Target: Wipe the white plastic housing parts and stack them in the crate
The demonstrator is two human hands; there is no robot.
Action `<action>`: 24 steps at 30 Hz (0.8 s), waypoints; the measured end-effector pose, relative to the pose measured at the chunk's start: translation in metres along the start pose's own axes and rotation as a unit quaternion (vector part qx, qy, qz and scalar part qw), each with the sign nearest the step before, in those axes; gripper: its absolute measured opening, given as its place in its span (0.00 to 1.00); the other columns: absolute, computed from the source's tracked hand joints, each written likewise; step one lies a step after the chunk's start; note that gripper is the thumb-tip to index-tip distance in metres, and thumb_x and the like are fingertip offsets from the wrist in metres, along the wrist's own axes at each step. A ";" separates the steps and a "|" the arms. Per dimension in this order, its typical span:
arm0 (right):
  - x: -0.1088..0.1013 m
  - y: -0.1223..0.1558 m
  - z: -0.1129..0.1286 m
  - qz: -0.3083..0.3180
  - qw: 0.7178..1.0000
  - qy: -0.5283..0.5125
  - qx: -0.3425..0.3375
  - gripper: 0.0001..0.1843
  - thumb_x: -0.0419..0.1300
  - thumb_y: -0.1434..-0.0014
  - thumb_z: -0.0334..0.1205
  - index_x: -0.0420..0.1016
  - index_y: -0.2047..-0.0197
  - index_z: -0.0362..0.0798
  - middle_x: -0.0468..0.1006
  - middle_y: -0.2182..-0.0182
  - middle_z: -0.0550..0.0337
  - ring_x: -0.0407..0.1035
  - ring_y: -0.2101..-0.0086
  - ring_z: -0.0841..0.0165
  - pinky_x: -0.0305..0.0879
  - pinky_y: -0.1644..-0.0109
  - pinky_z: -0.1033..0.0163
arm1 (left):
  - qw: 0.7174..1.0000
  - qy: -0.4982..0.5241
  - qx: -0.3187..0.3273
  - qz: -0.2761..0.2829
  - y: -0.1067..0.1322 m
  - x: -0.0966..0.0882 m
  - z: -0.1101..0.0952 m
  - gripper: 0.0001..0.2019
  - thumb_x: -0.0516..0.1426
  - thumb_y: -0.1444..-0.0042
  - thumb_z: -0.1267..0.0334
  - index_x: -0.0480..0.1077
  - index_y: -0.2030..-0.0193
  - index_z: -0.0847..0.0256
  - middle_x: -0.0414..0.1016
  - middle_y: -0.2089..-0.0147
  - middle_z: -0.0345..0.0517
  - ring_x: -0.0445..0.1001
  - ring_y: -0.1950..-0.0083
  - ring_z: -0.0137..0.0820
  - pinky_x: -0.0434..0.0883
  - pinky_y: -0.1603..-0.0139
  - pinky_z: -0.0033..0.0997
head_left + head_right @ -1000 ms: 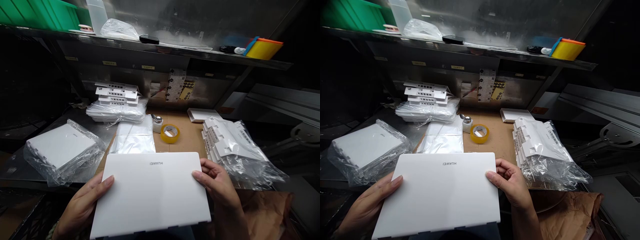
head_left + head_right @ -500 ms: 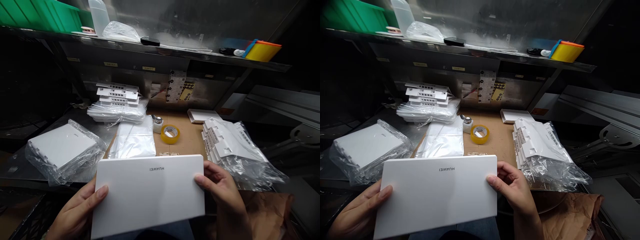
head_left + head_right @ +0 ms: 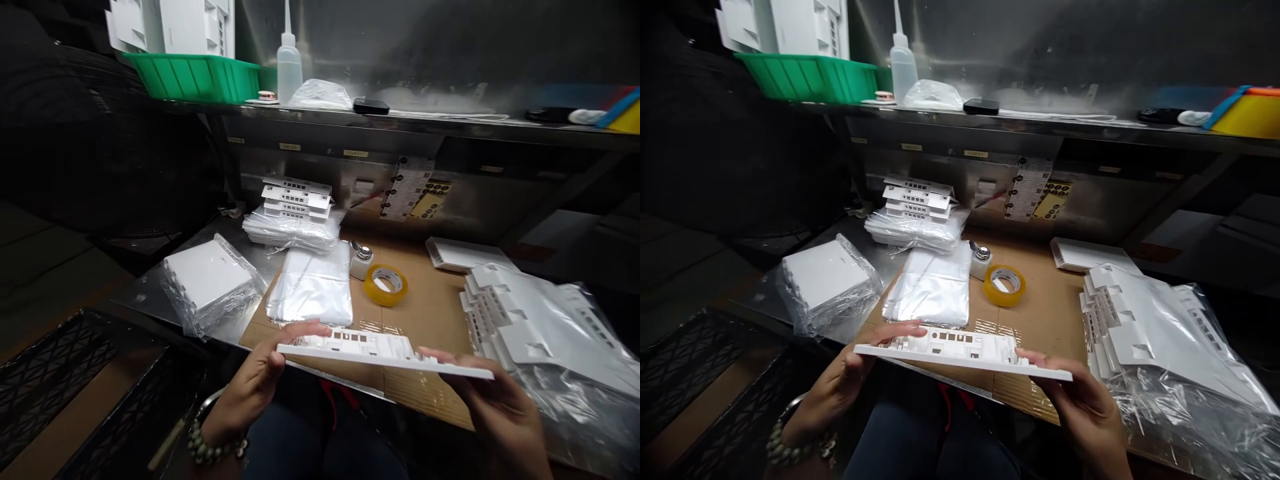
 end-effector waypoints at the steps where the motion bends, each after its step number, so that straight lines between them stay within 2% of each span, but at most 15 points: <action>1: 0.001 0.001 0.002 0.001 1.000 0.003 -0.022 0.08 0.64 0.36 0.31 0.79 0.56 0.53 0.86 0.54 0.56 0.81 0.52 0.58 0.78 0.44 0.58 | 0.998 0.045 -0.013 -0.031 -0.001 -0.001 0.004 0.39 0.52 0.44 0.28 0.77 0.40 0.57 0.70 0.31 0.56 0.52 0.24 0.53 0.51 0.24 0.49; 3: 0.005 0.001 0.011 0.022 0.995 0.018 -0.094 0.09 0.61 0.33 0.34 0.79 0.51 0.53 0.84 0.50 0.53 0.78 0.48 0.55 0.75 0.40 0.52 | 0.980 0.148 -0.047 -0.121 -0.002 -0.007 0.015 0.38 0.48 0.40 0.29 0.68 0.32 0.50 0.65 0.28 0.49 0.43 0.20 0.46 0.50 0.23 0.48; 4: 0.009 0.000 0.016 0.045 0.989 0.031 -0.139 0.10 0.59 0.31 0.36 0.79 0.49 0.52 0.83 0.47 0.52 0.77 0.46 0.53 0.74 0.39 0.48 | 0.963 0.203 -0.080 -0.155 -0.002 -0.009 0.024 0.36 0.46 0.36 0.32 0.62 0.29 0.48 0.65 0.28 0.47 0.43 0.20 0.43 0.51 0.24 0.48; 6: 0.020 -0.002 0.026 0.107 0.967 0.062 -0.222 0.14 0.56 0.30 0.38 0.77 0.45 0.51 0.80 0.43 0.49 0.74 0.43 0.51 0.73 0.38 0.42 | 0.911 0.322 -0.185 -0.179 -0.002 -0.009 0.043 0.32 0.46 0.31 0.42 0.55 0.25 0.53 0.71 0.32 0.53 0.55 0.24 0.46 0.58 0.26 0.51; 8: 0.032 -0.010 0.029 0.177 0.942 0.104 -0.266 0.16 0.54 0.29 0.35 0.77 0.43 0.52 0.79 0.42 0.49 0.73 0.41 0.52 0.72 0.38 0.40 | 0.845 0.415 -0.287 -0.176 0.001 -0.009 0.059 0.29 0.48 0.30 0.56 0.55 0.26 0.64 0.79 0.41 0.61 0.72 0.34 0.52 0.68 0.33 0.56; 10: 0.044 -0.029 0.022 0.229 0.923 0.163 -0.261 0.16 0.55 0.30 0.33 0.77 0.43 0.54 0.77 0.40 0.52 0.70 0.38 0.55 0.70 0.36 0.43 | 0.819 0.444 -0.305 -0.199 0.000 -0.020 0.064 0.29 0.48 0.34 0.69 0.54 0.26 0.69 0.83 0.50 0.62 0.80 0.45 0.54 0.73 0.39 0.59; 12: 0.052 -0.061 0.004 0.250 0.910 0.262 -0.202 0.16 0.59 0.32 0.37 0.77 0.42 0.53 0.75 0.38 0.54 0.65 0.35 0.58 0.66 0.32 0.48 | 0.817 0.448 -0.257 -0.256 -0.001 -0.039 0.063 0.32 0.48 0.38 0.76 0.54 0.27 0.70 0.85 0.56 0.60 0.83 0.50 0.52 0.75 0.41 0.59; 14: 0.051 -0.104 -0.022 0.216 0.888 0.395 -0.092 0.18 0.60 0.32 0.41 0.76 0.40 0.52 0.75 0.38 0.55 0.64 0.34 0.62 0.62 0.29 0.54 | 0.819 0.445 -0.189 -0.308 -0.002 -0.056 0.056 0.32 0.48 0.39 0.77 0.54 0.27 0.70 0.86 0.59 0.57 0.84 0.53 0.51 0.76 0.42 0.59; 16: 0.048 -0.145 -0.050 0.172 0.847 0.503 0.019 0.17 0.56 0.29 0.42 0.78 0.42 0.50 0.78 0.41 0.55 0.68 0.38 0.62 0.64 0.32 0.56 | 0.822 0.437 -0.132 -0.341 -0.001 -0.067 0.045 0.31 0.48 0.38 0.75 0.55 0.27 0.69 0.86 0.61 0.56 0.84 0.56 0.51 0.77 0.43 0.60; 18: 0.052 -0.177 -0.074 0.163 0.810 0.556 0.092 0.15 0.56 0.30 0.41 0.82 0.49 0.49 0.83 0.49 0.51 0.75 0.45 0.58 0.70 0.40 0.53 | 0.826 0.432 -0.092 -0.350 -0.001 -0.071 0.033 0.30 0.49 0.38 0.74 0.56 0.28 0.70 0.86 0.62 0.56 0.84 0.56 0.52 0.77 0.44 0.61; 21: 0.064 -0.202 -0.104 0.188 0.765 0.595 0.159 0.10 0.65 0.36 0.43 0.82 0.59 0.45 0.84 0.60 0.51 0.78 0.55 0.58 0.74 0.49 0.50 | 0.819 0.447 -0.068 -0.354 0.001 -0.073 0.022 0.30 0.49 0.39 0.72 0.58 0.29 0.70 0.85 0.61 0.58 0.83 0.53 0.54 0.76 0.44 0.63; 24: 0.070 -0.205 -0.116 0.197 0.743 0.615 0.175 0.12 0.67 0.37 0.45 0.79 0.60 0.44 0.83 0.60 0.55 0.77 0.58 0.63 0.73 0.50 0.52 | 0.807 0.472 -0.063 -0.351 0.002 -0.076 0.020 0.31 0.51 0.40 0.72 0.59 0.29 0.67 0.85 0.56 0.58 0.81 0.48 0.55 0.75 0.42 0.65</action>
Point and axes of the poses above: each hand's wrist, its own y-axis away from the middle knuckle, its own x-axis out of the palm, z = x × y, the point moved 6 cm from there along -y, towards the middle knuckle
